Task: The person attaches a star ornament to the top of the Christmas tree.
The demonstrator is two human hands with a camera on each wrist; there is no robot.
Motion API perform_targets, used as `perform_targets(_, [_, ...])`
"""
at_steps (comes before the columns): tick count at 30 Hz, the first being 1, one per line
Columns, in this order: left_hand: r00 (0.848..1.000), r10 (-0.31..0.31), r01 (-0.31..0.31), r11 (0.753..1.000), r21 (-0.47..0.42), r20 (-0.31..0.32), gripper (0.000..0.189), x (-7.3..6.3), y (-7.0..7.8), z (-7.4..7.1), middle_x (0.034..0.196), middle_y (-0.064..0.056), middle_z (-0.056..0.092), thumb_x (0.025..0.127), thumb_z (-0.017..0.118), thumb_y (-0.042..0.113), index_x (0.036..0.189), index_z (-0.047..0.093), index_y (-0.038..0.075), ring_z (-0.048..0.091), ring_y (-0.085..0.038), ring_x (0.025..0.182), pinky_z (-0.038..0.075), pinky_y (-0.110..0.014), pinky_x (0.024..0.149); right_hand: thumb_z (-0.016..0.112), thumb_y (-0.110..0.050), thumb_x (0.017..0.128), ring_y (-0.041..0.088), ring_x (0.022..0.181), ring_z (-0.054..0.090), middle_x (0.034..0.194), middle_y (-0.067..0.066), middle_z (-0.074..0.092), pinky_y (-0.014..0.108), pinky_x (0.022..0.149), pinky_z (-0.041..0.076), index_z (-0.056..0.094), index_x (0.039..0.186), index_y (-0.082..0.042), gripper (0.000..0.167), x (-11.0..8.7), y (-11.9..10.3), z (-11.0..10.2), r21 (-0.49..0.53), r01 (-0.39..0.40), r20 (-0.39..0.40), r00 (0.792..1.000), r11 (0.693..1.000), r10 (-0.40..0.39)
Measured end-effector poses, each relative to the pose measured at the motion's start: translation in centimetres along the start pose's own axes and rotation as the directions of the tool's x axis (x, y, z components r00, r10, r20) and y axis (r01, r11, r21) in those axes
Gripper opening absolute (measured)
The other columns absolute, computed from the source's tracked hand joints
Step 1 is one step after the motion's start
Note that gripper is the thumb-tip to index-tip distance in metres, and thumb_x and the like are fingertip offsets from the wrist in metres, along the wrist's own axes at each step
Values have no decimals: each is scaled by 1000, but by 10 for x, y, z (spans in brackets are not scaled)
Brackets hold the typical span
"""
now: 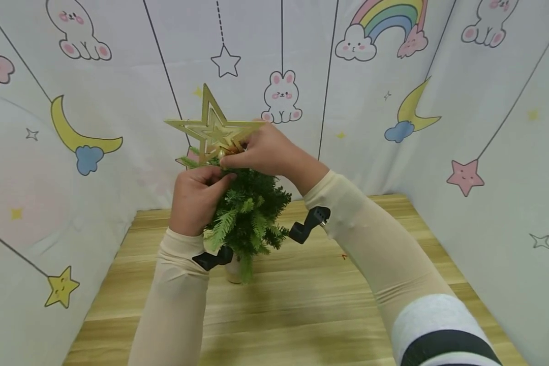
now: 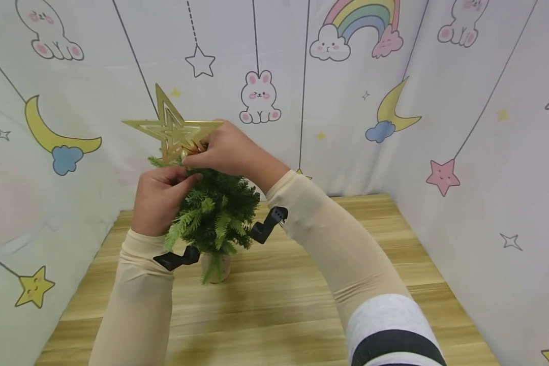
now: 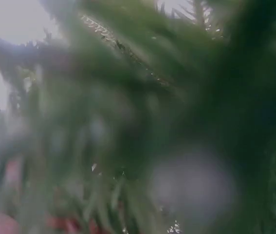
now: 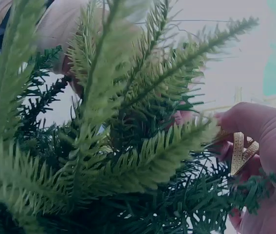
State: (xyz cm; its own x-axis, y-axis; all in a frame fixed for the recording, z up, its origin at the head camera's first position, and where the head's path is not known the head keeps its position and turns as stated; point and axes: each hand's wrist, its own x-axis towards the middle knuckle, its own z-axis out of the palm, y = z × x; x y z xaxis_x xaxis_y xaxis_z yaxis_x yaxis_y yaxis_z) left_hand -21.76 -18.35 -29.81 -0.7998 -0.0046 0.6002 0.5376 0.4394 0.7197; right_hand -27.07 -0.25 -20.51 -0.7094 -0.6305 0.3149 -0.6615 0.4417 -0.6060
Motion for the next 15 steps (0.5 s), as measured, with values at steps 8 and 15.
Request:
perform_targets(8, [999, -42, 42, 999, 11, 1, 24, -4, -1, 0, 56, -2, 55, 97, 76, 25, 81, 79, 8, 38, -14, 45, 37, -31, 53, 80, -33, 92, 11, 56, 37, 69, -4, 51, 26, 57, 35, 68, 81, -12, 26, -4, 0, 4, -25, -85, 19, 996, 996, 86])
perform_targets(15, [999, -32, 34, 994, 100, -23, 22, -2, 0, -2, 59, -1, 61, 97, 75, 27, 85, 81, 10, 43, -18, 46, 40, -32, 57, 81, -32, 92, 12, 60, 38, 85, 0, 65, 27, 60, 36, 77, 105, -14, 22, -1, -3, 1, 16, -77, 22, 997, 997, 77])
